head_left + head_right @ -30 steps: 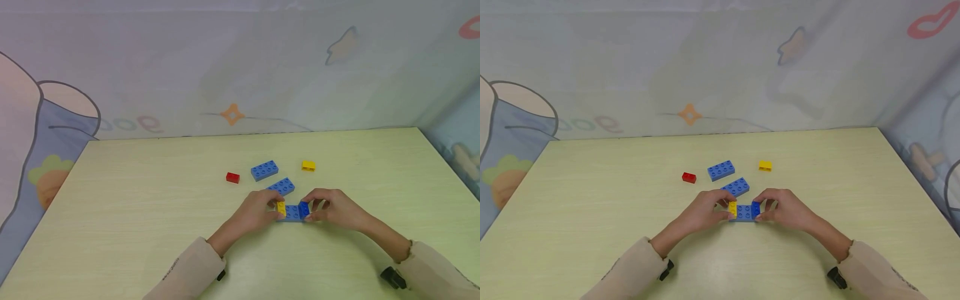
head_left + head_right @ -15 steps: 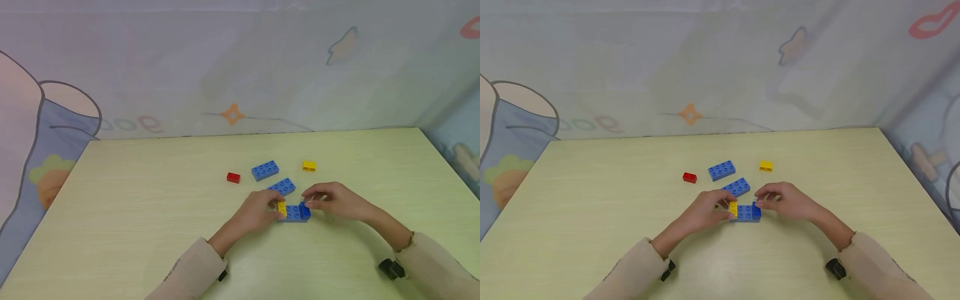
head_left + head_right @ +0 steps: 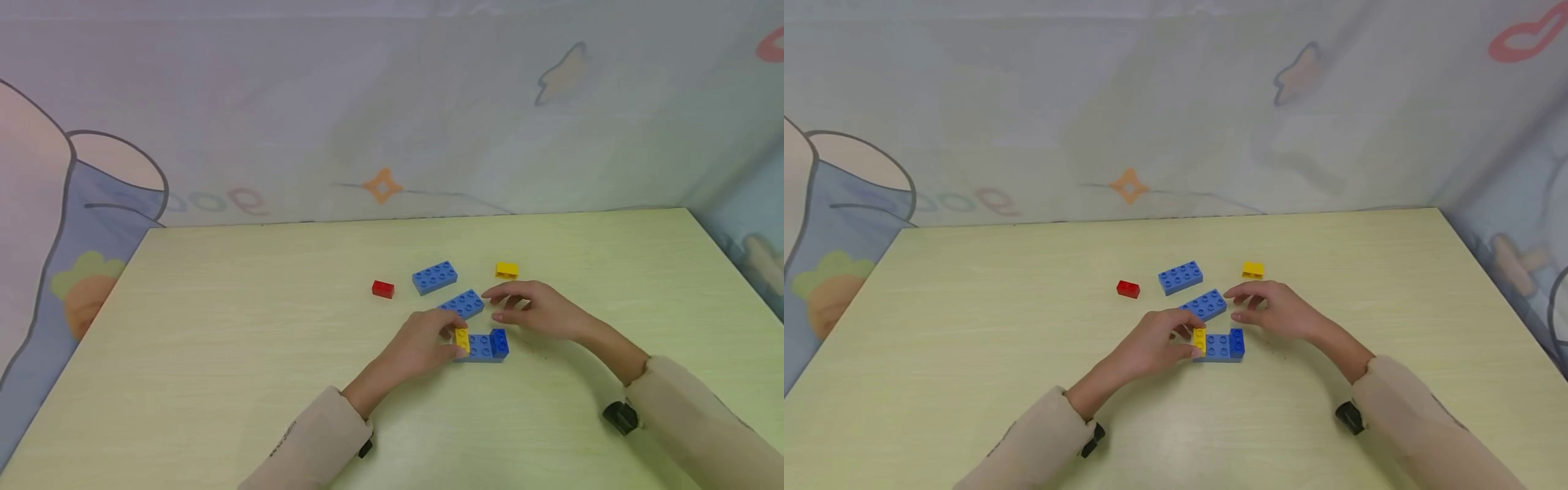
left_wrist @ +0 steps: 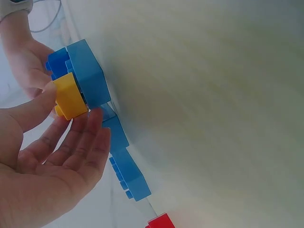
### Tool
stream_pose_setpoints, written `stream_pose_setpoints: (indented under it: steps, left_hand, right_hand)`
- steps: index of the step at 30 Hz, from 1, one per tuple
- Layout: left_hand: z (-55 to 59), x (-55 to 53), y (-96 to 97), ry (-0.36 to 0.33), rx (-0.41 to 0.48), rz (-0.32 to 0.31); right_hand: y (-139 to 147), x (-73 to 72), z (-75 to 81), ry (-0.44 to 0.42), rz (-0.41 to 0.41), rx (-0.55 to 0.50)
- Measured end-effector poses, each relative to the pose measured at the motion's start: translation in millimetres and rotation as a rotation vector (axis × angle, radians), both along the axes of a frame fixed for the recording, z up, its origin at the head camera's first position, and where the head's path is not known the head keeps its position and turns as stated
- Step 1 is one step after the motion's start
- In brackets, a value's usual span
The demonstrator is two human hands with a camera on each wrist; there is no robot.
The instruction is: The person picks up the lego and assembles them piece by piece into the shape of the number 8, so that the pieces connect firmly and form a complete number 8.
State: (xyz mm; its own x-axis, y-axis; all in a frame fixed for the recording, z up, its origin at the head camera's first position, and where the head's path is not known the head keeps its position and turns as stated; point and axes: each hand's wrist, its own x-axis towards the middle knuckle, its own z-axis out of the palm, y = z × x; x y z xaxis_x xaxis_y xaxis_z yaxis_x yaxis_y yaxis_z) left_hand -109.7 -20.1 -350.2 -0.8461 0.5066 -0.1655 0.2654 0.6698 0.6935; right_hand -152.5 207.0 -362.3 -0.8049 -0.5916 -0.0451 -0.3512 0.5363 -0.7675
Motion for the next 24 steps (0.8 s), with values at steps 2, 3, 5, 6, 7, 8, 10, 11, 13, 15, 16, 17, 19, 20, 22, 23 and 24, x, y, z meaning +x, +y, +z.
stream_pose_setpoints:
  steps: [2, 3, 5, 6, 7, 8, 10, 11, 13, 15, 16, 17, 19, 20, 22, 23, 24]
  left_hand:
    - [0.5, -0.1, 0.1, 0.003, -0.001, -0.001]
    - [0.6, -0.2, 0.1, 0.003, -0.002, -0.001]
    - [1.0, -0.2, -0.1, 0.002, -0.001, 0.0]
    - [1.3, -0.1, -0.3, 0.001, -0.001, 0.0]
    - [1.5, -0.1, -0.3, -0.001, 0.0, 0.001]
    - [1.6, -0.1, -0.3, -0.004, 0.0, 0.0]
    - [1.9, -0.1, -0.3, -0.006, -0.002, -0.002]
    - [2.0, -0.3, -0.3, -0.007, -0.003, -0.003]
    - [2.0, -0.4, -0.2, -0.008, -0.004, -0.005]
    - [2.1, -0.2, -0.4, -0.006, -0.004, -0.006]
    - [2.1, -0.2, -0.4, -0.006, -0.003, -0.007]
    - [2.2, -0.1, -0.4, -0.005, -0.002, -0.008]
    - [2.2, 0.0, -0.2, -0.003, -0.001, -0.009]
    - [2.2, 0.0, -0.1, -0.003, -0.001, -0.009]
    - [2.1, -0.1, 0.2, -0.002, 0.001, -0.01]
    - [2.0, 0.0, 0.2, -0.003, 0.002, -0.009]
    - [1.9, 0.0, 0.4, -0.004, 0.002, -0.008]
  right_hand:
    - [-2.3, -3.8, -1.0, 0.007, 0.003, 0.012]
    - [-3.6, -5.5, -1.2, 0.009, 0.003, 0.015]
    - [-6.1, -8.5, -1.9, 0.017, 0.003, 0.021]
    - [-7.3, -9.9, -2.5, 0.025, 0.003, 0.027]
    - [-8.7, -11.0, -2.8, 0.033, 0.001, 0.034]
    - [-10.1, -11.8, -3.2, 0.042, 0.0, 0.038]
    - [-12.5, -13.5, -4.3, 0.058, 0.003, 0.043]
    - [-13.5, -14.0, -4.6, 0.065, 0.004, 0.045]
    - [-15.7, -14.4, -4.5, 0.073, 0.008, 0.046]
    - [-17.2, -14.4, -3.9, 0.071, 0.019, 0.046]
    - [-18.0, -14.0, -3.3, 0.069, 0.022, 0.047]
    - [-18.4, -13.8, -3.1, 0.068, 0.022, 0.051]
    - [-19.1, -13.2, -2.6, 0.066, 0.023, 0.057]
    - [-19.3, -13.0, -2.4, 0.065, 0.02, 0.06]
    - [-19.0, -12.7, -2.6, 0.071, 0.01, 0.071]
    - [-18.6, -12.7, -3.1, 0.075, 0.004, 0.077]
    - [-18.4, -12.4, -3.3, 0.078, 0.0, 0.081]
